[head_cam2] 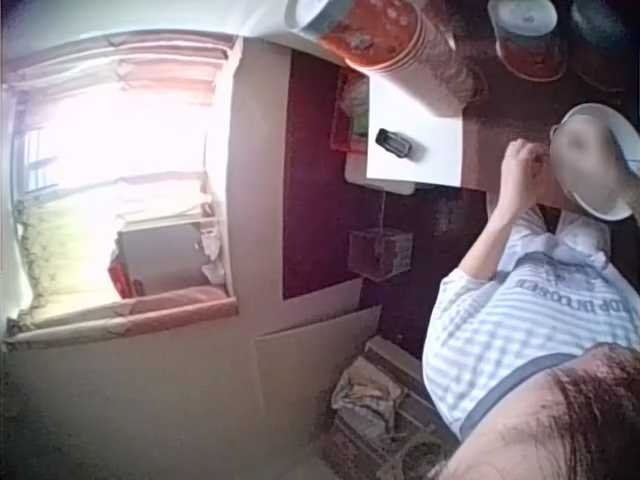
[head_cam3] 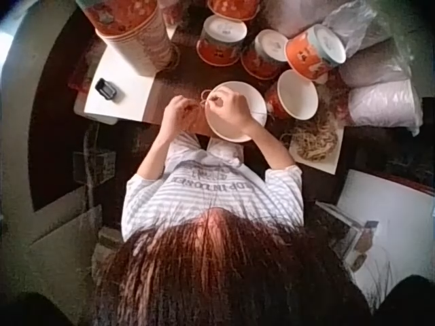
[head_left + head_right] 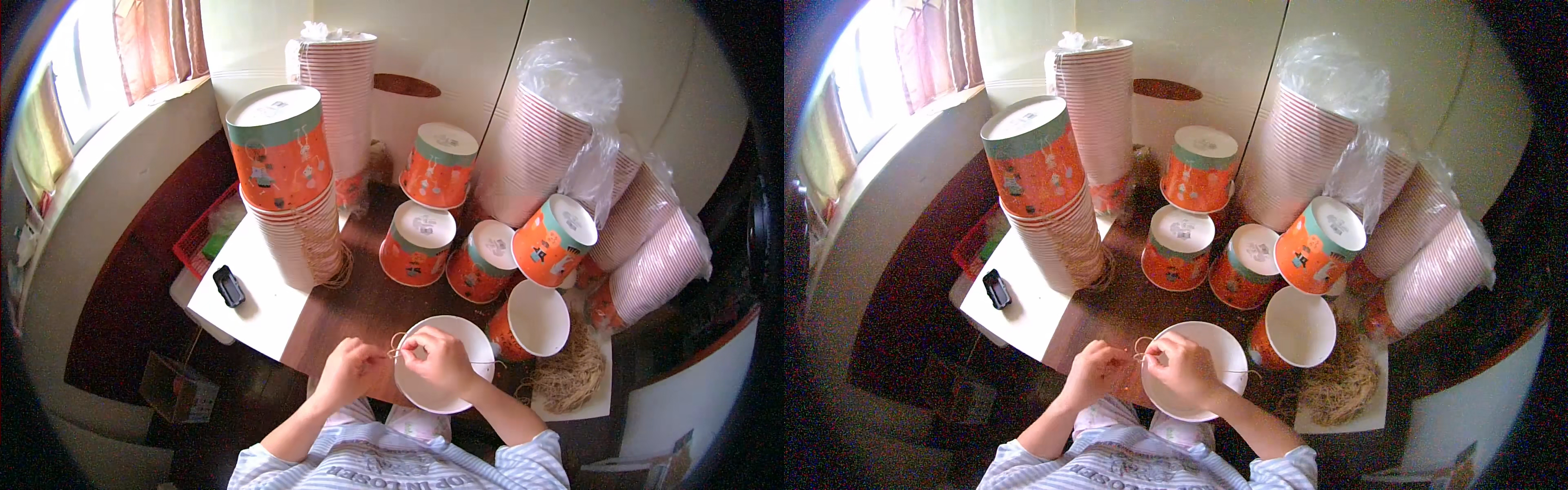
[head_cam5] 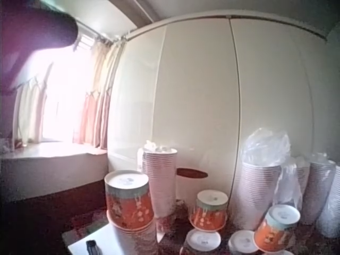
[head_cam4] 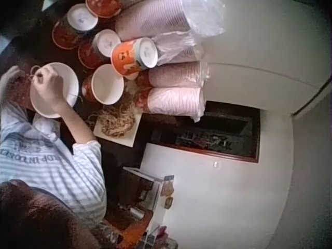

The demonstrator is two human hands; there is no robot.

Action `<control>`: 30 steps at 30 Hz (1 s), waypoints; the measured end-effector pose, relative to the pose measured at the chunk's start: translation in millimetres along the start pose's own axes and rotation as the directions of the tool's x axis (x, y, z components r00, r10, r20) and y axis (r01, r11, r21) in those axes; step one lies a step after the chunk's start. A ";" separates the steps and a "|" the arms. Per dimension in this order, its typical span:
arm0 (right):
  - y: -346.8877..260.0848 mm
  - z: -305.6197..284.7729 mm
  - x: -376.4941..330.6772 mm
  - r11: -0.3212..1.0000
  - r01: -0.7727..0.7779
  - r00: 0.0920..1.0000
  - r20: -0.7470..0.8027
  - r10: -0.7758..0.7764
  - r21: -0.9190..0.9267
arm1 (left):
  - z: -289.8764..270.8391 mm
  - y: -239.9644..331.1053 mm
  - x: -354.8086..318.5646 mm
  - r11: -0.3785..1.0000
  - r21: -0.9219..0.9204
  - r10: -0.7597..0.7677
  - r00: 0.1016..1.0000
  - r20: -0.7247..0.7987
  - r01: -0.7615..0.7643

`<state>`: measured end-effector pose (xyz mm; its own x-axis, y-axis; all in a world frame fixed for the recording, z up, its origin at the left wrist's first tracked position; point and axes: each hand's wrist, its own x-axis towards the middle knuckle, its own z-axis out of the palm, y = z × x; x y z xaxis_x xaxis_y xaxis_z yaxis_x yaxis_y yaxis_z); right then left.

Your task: Attaching string handles to decorative paper buckets and stacking them.

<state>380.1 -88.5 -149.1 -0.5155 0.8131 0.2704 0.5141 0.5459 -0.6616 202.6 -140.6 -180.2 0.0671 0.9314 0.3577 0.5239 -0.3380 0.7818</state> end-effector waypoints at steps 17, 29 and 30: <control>-1.0 0.2 -0.9 0.995 -0.058 0.997 0.046 0.055 0.077 | 11.0 8.0 -5.9 0.929 0.368 0.094 0.990 -0.101 -0.051; 0.5 2.4 -1.4 0.992 -0.059 0.997 0.053 0.053 0.115 | 14.1 2.3 -1.0 0.980 -0.150 -0.144 0.985 -0.093 0.130; 0.2 2.6 -1.3 0.992 -0.056 0.997 0.052 0.050 0.114 | 15.6 0.0 -1.7 0.980 -0.149 -0.144 0.985 -0.093 0.130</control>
<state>379.1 -90.0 -151.5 -0.5237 0.8280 0.2004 0.4608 0.4732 -0.7508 215.7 -140.0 -188.7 -0.0888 0.9538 0.2871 0.3957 -0.2308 0.8889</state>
